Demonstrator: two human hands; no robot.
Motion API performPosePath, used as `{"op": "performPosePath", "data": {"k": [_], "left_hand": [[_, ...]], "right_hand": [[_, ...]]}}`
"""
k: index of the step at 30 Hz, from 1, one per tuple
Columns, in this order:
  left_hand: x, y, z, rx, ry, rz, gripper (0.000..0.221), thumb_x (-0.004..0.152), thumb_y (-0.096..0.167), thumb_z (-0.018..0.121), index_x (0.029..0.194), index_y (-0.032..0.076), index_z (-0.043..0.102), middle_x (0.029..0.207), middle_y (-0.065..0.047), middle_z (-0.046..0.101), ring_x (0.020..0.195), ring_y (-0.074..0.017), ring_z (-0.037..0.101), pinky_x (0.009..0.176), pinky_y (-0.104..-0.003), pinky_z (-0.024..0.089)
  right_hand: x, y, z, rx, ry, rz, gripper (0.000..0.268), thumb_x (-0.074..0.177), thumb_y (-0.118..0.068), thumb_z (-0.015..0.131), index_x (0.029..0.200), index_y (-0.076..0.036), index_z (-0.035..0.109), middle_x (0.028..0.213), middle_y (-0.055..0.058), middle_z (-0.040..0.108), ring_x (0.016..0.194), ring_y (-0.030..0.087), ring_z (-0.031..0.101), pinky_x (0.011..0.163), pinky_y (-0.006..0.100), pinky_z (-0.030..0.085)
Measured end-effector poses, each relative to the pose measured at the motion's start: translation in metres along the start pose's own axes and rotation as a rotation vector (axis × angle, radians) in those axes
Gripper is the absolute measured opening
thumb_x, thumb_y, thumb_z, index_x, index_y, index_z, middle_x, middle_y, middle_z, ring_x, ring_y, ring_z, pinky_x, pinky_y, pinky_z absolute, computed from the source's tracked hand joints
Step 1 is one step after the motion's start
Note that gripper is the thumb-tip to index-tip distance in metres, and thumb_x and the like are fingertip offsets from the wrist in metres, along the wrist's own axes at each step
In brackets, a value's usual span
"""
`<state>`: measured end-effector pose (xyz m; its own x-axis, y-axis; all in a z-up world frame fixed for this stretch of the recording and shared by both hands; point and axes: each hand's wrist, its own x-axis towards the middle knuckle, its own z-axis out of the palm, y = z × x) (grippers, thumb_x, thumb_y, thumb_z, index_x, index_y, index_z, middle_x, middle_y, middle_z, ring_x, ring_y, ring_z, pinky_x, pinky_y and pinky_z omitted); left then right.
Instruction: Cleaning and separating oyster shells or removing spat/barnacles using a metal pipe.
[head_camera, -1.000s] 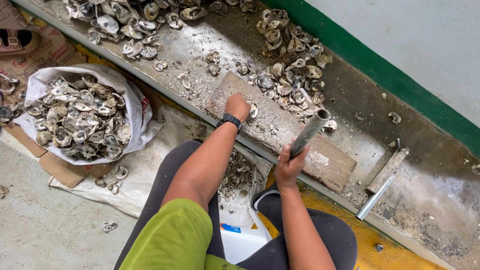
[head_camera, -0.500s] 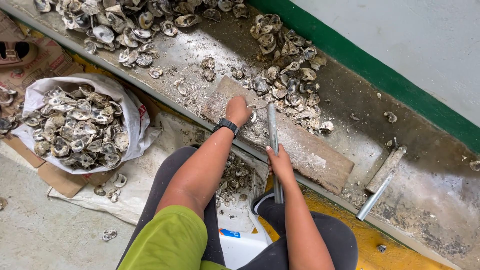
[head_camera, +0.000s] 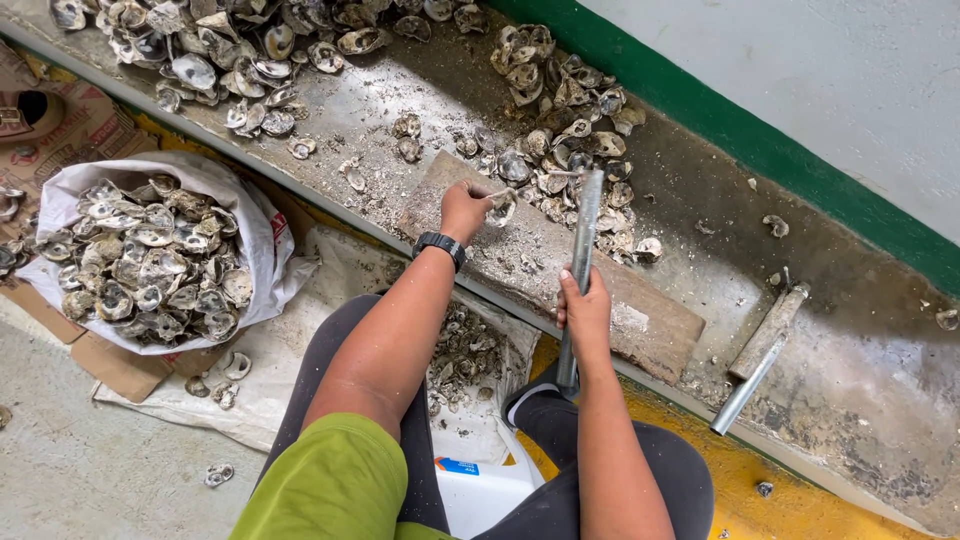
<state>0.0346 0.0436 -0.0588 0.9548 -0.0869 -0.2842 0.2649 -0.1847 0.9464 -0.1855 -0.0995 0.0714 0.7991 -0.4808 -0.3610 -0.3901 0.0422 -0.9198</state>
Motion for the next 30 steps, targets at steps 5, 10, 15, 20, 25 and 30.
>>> {"op": "performPosePath", "data": {"k": [5,10,15,20,25,30], "left_hand": [[0.010,0.009,-0.003,-0.185,-0.018,-0.060,0.010,0.081,0.000,0.075,0.089,0.005,0.071,0.083,-0.004,0.074,0.067,-0.0100,0.064,0.063,-0.027,0.055],[0.017,0.037,-0.084,-0.669,0.035,-0.171,0.008,0.091,0.007,0.070,0.099,0.005,0.069,0.077,-0.004,0.067,0.058,-0.0094,0.056,0.052,-0.025,0.047],[0.038,0.007,-0.230,-1.063,0.729,0.078,0.016,0.093,0.002,0.061,0.108,-0.002,0.065,0.095,-0.012,0.068,0.078,-0.0181,0.066,0.070,-0.032,0.054],[-0.039,0.078,-0.244,-1.061,1.033,-0.108,0.028,0.099,0.024,0.055,0.117,0.004,0.053,0.084,-0.009,0.065,0.056,-0.0102,0.052,0.046,-0.023,0.042],[0.011,0.058,-0.161,-0.934,0.631,-0.072,0.027,0.092,0.003,0.057,0.119,0.004,0.057,0.098,-0.005,0.067,0.059,-0.0099,0.059,0.047,-0.021,0.051],[-0.009,0.096,-0.018,0.537,0.009,0.368,0.032,0.087,0.015,0.075,0.118,0.017,0.067,0.139,-0.009,0.060,0.131,-0.0250,0.054,0.114,-0.042,0.043]], "right_hand": [[0.003,0.001,-0.004,0.075,0.047,0.132,0.027,0.101,-0.027,0.063,0.121,-0.009,0.058,0.064,-0.001,0.054,0.046,0.007,0.048,0.039,0.024,0.041],[0.021,0.011,-0.020,0.291,0.068,0.180,0.024,0.103,-0.027,0.059,0.122,-0.012,0.057,0.065,-0.001,0.052,0.048,0.008,0.050,0.040,0.025,0.043],[0.025,0.014,-0.040,0.509,0.184,0.158,0.022,0.101,-0.023,0.063,0.114,-0.015,0.047,0.067,0.001,0.050,0.051,0.010,0.048,0.043,0.027,0.043],[0.026,0.020,-0.049,0.552,0.177,0.163,0.022,0.100,-0.023,0.063,0.111,-0.015,0.045,0.067,0.001,0.050,0.052,0.010,0.048,0.043,0.027,0.042],[0.028,0.012,-0.044,0.581,0.184,0.152,0.023,0.101,-0.023,0.063,0.109,-0.014,0.044,0.067,0.001,0.051,0.051,0.011,0.049,0.043,0.027,0.043],[0.021,0.000,-0.040,0.493,0.182,0.123,0.021,0.102,-0.023,0.062,0.113,-0.013,0.047,0.067,0.000,0.050,0.051,0.009,0.048,0.042,0.025,0.042]]}}
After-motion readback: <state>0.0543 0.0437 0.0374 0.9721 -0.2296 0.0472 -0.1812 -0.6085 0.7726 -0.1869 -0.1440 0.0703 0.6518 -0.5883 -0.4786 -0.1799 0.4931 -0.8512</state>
